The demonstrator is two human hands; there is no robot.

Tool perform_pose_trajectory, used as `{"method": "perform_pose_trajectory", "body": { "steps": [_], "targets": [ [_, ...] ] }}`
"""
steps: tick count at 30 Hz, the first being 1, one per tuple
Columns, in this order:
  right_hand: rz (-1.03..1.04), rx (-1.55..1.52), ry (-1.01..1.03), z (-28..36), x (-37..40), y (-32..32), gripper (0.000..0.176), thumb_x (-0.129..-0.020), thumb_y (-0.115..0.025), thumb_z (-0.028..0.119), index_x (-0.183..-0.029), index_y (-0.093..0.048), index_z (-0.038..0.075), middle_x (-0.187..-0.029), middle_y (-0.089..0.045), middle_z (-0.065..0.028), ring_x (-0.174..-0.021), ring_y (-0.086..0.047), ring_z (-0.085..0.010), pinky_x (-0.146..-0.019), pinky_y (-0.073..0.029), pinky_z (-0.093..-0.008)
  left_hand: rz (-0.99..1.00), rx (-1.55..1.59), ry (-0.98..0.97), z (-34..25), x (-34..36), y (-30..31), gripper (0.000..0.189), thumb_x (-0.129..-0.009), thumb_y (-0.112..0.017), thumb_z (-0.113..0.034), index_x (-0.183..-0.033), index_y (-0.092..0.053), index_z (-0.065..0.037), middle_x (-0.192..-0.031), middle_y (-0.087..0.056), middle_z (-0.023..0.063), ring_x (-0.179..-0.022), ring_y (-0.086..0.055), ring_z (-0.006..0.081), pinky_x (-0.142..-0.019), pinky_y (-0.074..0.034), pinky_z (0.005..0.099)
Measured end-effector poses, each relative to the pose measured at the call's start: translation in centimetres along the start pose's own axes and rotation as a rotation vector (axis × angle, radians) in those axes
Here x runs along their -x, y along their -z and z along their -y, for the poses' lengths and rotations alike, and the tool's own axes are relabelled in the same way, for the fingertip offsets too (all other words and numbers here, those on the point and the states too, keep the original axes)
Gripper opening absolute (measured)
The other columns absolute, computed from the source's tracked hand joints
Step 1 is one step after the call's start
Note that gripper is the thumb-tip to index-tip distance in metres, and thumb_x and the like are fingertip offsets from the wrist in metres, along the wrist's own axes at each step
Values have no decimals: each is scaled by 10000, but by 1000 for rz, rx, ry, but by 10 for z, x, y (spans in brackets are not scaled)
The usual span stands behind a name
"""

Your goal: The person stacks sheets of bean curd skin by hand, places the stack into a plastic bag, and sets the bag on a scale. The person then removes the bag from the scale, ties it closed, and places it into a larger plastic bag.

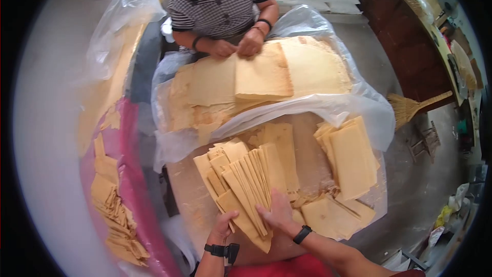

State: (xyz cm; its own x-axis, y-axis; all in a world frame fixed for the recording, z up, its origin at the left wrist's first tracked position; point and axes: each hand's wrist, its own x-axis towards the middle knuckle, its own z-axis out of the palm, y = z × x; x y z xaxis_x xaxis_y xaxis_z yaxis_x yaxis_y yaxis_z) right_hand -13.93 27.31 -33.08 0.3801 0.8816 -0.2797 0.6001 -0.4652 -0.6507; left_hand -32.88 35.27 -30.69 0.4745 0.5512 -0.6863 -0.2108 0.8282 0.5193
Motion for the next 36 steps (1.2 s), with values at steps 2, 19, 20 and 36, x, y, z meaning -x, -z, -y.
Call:
{"method": "perform_pose_trajectory", "body": {
  "steps": [2,19,20,36],
  "targets": [
    [75,-93,2,27,5,-11,750,-802,-657,445,-1294,-414,-67,-1138,-542,-257,-1037,-506,-405,-907,-409,-485,-63,-47,-10,-15,26,18,560,-812,-586,-85,-1328,-414,50,-1253,-558,174,-1121,-581,306,-945,-503,412],
    [-20,218,-44,40,-39,-70,705,-835,-601,500,-1303,-442,-3,-1316,-433,-248,-1192,-416,-405,-983,-357,-490,-91,130,30,-4,-1,141,440,-823,-689,-147,-1208,-569,30,-1127,-647,103,-1008,-635,201,-893,-506,320],
    [-17,225,-52,44,-35,-77,714,-838,-597,489,-1330,-418,4,-1344,-402,-257,-1208,-397,-420,-1001,-334,-503,-17,90,66,-1,1,133,436,-824,-687,-139,-1207,-573,35,-1134,-645,106,-1011,-634,200,-893,-507,316],
    [490,-651,-69,122,68,-56,443,-908,-544,165,-1299,-452,-21,-1211,-578,-105,-1097,-555,-199,-945,-443,-326,75,90,-130,45,138,114,602,-851,-602,-120,-1394,-377,14,-1297,-529,108,-1180,-504,193,-1007,-398,318]
  ]
}}
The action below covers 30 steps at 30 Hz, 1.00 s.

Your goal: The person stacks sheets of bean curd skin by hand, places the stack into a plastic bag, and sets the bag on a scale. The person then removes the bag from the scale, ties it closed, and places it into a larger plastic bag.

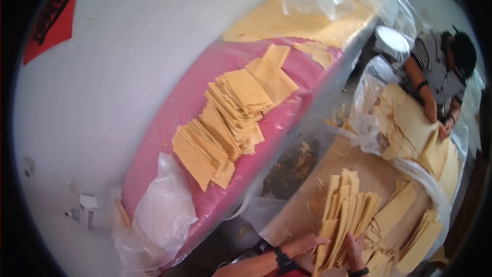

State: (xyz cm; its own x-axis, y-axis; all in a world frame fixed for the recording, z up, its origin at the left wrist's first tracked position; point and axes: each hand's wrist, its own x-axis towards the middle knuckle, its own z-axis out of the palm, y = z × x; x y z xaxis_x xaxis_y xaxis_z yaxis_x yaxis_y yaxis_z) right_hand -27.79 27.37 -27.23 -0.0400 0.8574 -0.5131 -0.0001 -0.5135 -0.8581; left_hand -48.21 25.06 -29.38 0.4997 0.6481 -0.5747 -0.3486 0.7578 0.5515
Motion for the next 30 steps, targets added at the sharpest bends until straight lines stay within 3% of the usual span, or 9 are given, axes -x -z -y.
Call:
{"method": "perform_pose_trajectory", "body": {
  "steps": [2,4,7,10,15,17,20,24,30],
  "targets": [
    [93,128,70,22,-8,-42,452,-854,-547,82,-1287,-461,-15,-1196,-584,-110,-1072,-567,-198,-917,-462,-333,-118,86,-235,-39,43,10,618,-832,-625,-75,-1396,-382,-2,-1332,-505,111,-1241,-464,197,-1039,-368,332],
    [246,210,254,61,-30,-100,513,-732,-626,189,-1178,-520,-39,-1030,-628,-131,-919,-613,-241,-796,-493,-364,-189,138,-317,-75,88,35,637,-824,-638,-60,-1401,-375,-9,-1329,-512,99,-1238,-471,196,-1043,-368,341],
    [521,614,447,131,-49,-197,765,-714,-670,425,-1293,-445,-20,-1365,-414,-252,-1274,-374,-395,-1046,-294,-477,-276,347,-391,-108,152,92,571,-803,-637,-27,-1342,-452,-4,-1240,-587,95,-1130,-569,216,-978,-444,356],
    [620,910,707,173,-42,-304,1085,-711,-636,637,-1440,-214,-45,-1459,-255,-290,-1354,-260,-417,-1094,-244,-473,-342,552,-489,-125,222,145,515,-803,-632,-57,-1291,-492,28,-1191,-617,126,-1082,-608,246,-946,-478,374],
    [740,1198,940,192,9,-453,1042,-718,-637,619,-1450,-232,-2,-1459,-262,-289,-1357,-252,-423,-1066,-224,-559,-504,719,-766,-109,305,232,554,-744,-553,-99,-1277,-503,43,-1205,-608,183,-1101,-596,334,-964,-481,442],
    [771,1224,1027,189,23,-503,1014,-719,-642,594,-1455,-238,25,-1458,-265,-287,-1361,-249,-420,-1062,-223,-564,-410,794,-1114,-104,309,272,604,-736,-555,-149,-1304,-471,38,-1235,-589,185,-1110,-585,343,-975,-469,446],
    [831,1272,1132,155,25,-552,986,-712,-668,528,-1466,-238,61,-1475,-244,-276,-1374,-241,-390,-1056,-220,-552,-516,876,-1210,-68,297,331,621,-762,-562,-205,-1327,-445,25,-1269,-568,175,-1118,-573,350,-986,-456,450],
    [719,1365,1238,90,1,-574,969,-674,-683,522,-1443,-299,76,-1451,-300,-245,-1361,-262,-381,-1048,-179,-608,-735,1065,-1117,-69,293,339,596,-797,-554,-239,-1330,-450,5,-1282,-560,165,-1118,-571,342,-993,-450,444],
    [672,1343,1175,84,-1,-577,956,-709,-652,536,-1477,-253,129,-1488,-237,-245,-1390,-211,-396,-1042,-168,-654,-782,790,-862,-71,314,371,530,-855,-521,-236,-1331,-463,-10,-1259,-570,144,-1132,-563,288,-975,-455,418]
  ]
}}
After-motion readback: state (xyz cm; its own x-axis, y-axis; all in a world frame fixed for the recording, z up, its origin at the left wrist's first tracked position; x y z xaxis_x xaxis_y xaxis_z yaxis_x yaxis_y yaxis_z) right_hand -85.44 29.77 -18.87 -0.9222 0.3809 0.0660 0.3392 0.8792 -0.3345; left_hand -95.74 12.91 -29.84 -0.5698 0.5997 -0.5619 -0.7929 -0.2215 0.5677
